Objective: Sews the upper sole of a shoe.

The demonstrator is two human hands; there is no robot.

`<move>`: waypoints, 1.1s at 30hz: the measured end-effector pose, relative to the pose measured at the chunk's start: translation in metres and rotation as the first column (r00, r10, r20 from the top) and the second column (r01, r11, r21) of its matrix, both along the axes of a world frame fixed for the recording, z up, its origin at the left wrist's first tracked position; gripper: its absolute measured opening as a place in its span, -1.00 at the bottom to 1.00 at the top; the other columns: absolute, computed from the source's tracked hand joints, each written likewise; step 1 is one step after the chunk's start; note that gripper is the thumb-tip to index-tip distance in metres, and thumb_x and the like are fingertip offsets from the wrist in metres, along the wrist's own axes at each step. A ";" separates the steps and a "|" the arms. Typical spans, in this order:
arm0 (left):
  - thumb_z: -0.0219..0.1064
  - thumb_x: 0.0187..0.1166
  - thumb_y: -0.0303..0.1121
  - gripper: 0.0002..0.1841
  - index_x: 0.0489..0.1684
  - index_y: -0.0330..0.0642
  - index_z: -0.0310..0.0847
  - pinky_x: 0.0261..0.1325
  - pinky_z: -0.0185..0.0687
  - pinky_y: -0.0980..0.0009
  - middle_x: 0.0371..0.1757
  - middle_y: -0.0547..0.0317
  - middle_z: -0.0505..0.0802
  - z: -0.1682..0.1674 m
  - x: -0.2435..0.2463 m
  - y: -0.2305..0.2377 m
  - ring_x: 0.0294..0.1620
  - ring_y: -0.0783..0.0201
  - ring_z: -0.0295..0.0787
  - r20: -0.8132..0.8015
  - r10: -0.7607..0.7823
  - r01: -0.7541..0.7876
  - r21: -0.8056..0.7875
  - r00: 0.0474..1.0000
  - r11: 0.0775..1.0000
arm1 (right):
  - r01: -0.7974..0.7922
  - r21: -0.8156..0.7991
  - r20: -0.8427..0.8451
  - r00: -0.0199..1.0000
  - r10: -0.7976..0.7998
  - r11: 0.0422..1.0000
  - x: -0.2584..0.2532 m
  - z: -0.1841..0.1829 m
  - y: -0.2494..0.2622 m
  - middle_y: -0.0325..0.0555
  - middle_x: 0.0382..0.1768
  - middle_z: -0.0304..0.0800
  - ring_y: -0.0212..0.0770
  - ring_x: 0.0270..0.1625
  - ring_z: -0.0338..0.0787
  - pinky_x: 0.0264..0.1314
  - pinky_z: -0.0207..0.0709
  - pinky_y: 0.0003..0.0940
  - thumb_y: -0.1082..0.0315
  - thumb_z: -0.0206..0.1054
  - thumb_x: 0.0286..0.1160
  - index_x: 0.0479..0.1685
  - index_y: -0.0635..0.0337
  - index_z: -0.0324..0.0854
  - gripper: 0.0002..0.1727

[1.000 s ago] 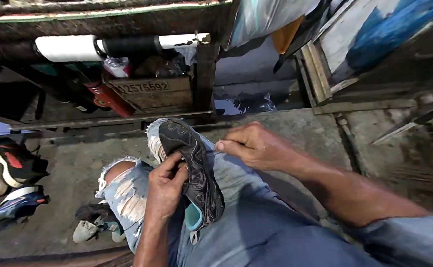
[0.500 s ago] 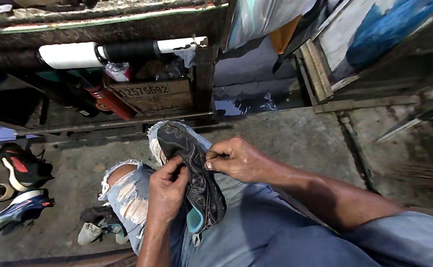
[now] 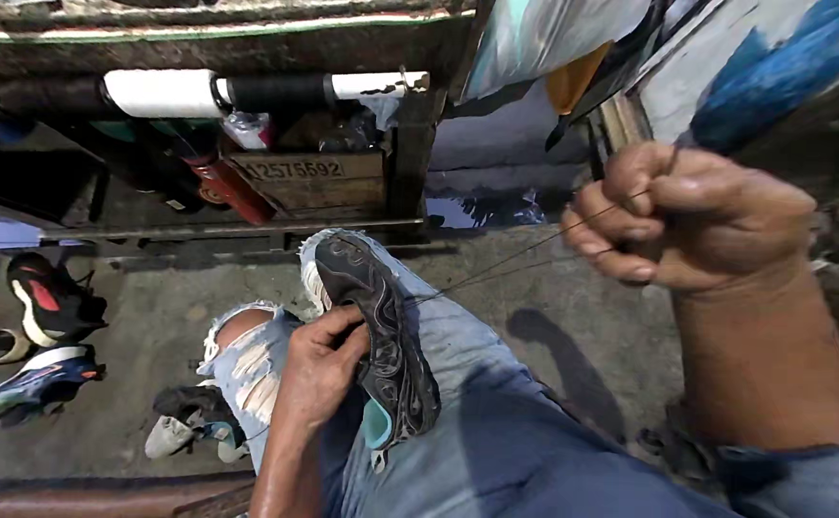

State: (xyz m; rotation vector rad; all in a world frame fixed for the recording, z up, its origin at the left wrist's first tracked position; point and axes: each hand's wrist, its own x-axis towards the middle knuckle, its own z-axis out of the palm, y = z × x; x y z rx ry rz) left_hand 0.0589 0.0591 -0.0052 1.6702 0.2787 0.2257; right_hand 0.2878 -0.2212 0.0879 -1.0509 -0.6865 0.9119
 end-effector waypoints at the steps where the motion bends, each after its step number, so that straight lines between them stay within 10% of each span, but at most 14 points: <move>1: 0.31 0.58 -0.49 -0.84 -0.16 -0.23 0.86 -0.04 0.81 0.49 -0.18 0.21 0.92 0.001 0.000 0.001 -0.18 0.43 0.85 -0.010 -0.004 0.004 0.011 1.000 1.000 | 0.099 -0.088 0.136 0.987 -0.086 0.991 0.008 0.003 -0.005 -0.28 -0.46 0.65 -0.41 -0.56 0.66 -0.64 0.54 -0.57 0.21 0.07 0.74 -0.32 -0.03 0.58 -0.74; 3: 0.32 0.56 -0.46 -0.85 -0.22 -0.18 0.87 -0.06 0.80 0.50 -0.20 0.24 0.91 0.004 0.000 0.001 -0.18 0.45 0.84 -0.038 0.000 0.003 0.064 0.999 0.998 | 0.450 -0.312 0.628 0.759 -0.174 0.837 0.018 -0.001 -0.003 -0.32 -0.49 0.68 -0.48 -0.60 0.57 -0.63 0.46 -0.57 0.21 0.15 0.72 -0.30 0.03 0.61 -0.77; 5: 0.34 0.54 -0.40 -0.85 -0.28 -0.11 0.88 -0.07 0.76 0.53 -0.22 0.30 0.89 0.005 0.002 0.003 -0.17 0.48 0.81 -0.069 0.006 0.005 0.150 0.998 0.989 | 0.641 -0.372 0.864 0.504 -0.003 0.671 0.016 -0.013 0.014 -0.12 -0.23 0.77 -0.28 -0.28 0.73 -0.19 0.64 -0.19 0.11 0.26 0.70 -0.02 0.18 0.70 -0.69; 7: 0.34 0.52 -0.34 -0.84 -0.33 -0.05 0.88 -0.11 0.71 0.56 -0.25 0.36 0.85 0.007 0.004 0.004 -0.19 0.52 0.77 -0.117 0.002 0.023 0.214 0.993 0.976 | 0.543 -0.372 0.853 0.520 0.047 0.753 -0.002 -0.023 0.044 -0.09 0.04 0.83 -0.27 -0.02 0.83 0.11 0.75 -0.15 0.10 0.29 0.67 0.38 0.14 0.65 -0.56; 10: 0.32 0.51 -0.27 -0.78 -0.55 0.03 0.80 -0.28 0.56 0.63 -0.38 0.45 0.75 0.010 0.008 0.001 -0.34 0.61 0.64 -0.168 0.011 0.044 0.322 0.986 0.946 | 0.274 -0.345 0.764 0.638 0.099 0.898 -0.047 -0.038 0.097 -0.22 -0.31 0.77 -0.37 -0.39 0.70 -0.29 0.70 -0.31 0.18 0.40 0.60 0.76 -0.09 0.39 -0.32; 17: 0.26 0.66 -0.02 -0.52 -0.72 -0.09 0.59 -0.14 0.54 0.30 -0.39 0.25 0.69 0.005 -0.032 0.043 -0.26 0.38 0.64 -0.137 0.374 -0.198 0.657 0.917 0.728 | 0.093 -0.386 0.675 0.706 0.213 0.918 -0.062 -0.048 0.130 -0.31 -0.67 0.52 -0.45 -0.72 0.41 -0.68 0.39 -0.50 0.22 0.33 0.70 0.84 -0.12 0.28 -0.31; 21: 0.34 0.62 -0.14 -0.66 -0.63 0.02 0.75 0.00 0.74 0.41 0.00 0.26 0.81 0.008 -0.034 0.038 -0.05 0.34 0.76 0.150 0.290 -0.301 0.052 0.945 0.952 | 0.006 -0.446 0.590 0.754 0.289 0.895 -0.062 -0.043 0.130 -0.23 -0.56 0.70 -0.42 -0.64 0.62 -0.60 0.59 -0.48 0.23 0.30 0.73 0.91 -0.17 0.10 -0.24; 24: 0.35 0.63 -0.08 -0.72 -0.09 -0.07 0.86 0.46 0.62 0.12 0.21 0.07 0.85 0.012 -0.025 0.026 0.28 0.10 0.78 0.335 0.215 -0.015 -0.511 0.917 0.859 | 0.003 -0.418 0.605 0.747 0.276 0.908 -0.062 -0.043 0.128 -0.29 -0.64 0.53 -0.45 -0.67 0.47 -0.62 0.46 -0.51 0.23 0.34 0.68 0.91 -0.10 0.10 -0.21; 30: 0.10 0.81 -0.17 -0.68 -0.16 -0.11 0.76 0.01 0.75 0.27 -0.60 0.39 0.64 0.010 -0.012 0.015 -0.51 0.39 0.64 0.229 0.326 -0.056 -0.736 0.917 0.674 | 0.049 -0.263 0.551 0.828 0.108 0.964 -0.064 -0.056 0.129 -0.32 -0.79 0.35 -0.48 -0.80 0.27 -0.77 0.25 -0.57 0.44 0.35 0.58 0.81 0.20 0.27 -0.27; 33: 0.03 0.83 -0.24 -0.62 -0.33 -0.16 0.72 -0.21 0.72 0.38 -0.70 0.39 0.55 -0.002 -0.015 0.021 -0.65 0.43 0.52 0.094 0.403 -0.206 -0.742 0.910 0.638 | 0.045 -0.252 0.454 0.888 0.076 0.967 -0.066 -0.059 0.128 -0.22 -0.76 0.48 -0.45 -0.80 0.32 -0.76 0.32 -0.55 0.54 0.34 0.53 0.79 0.22 0.29 -0.26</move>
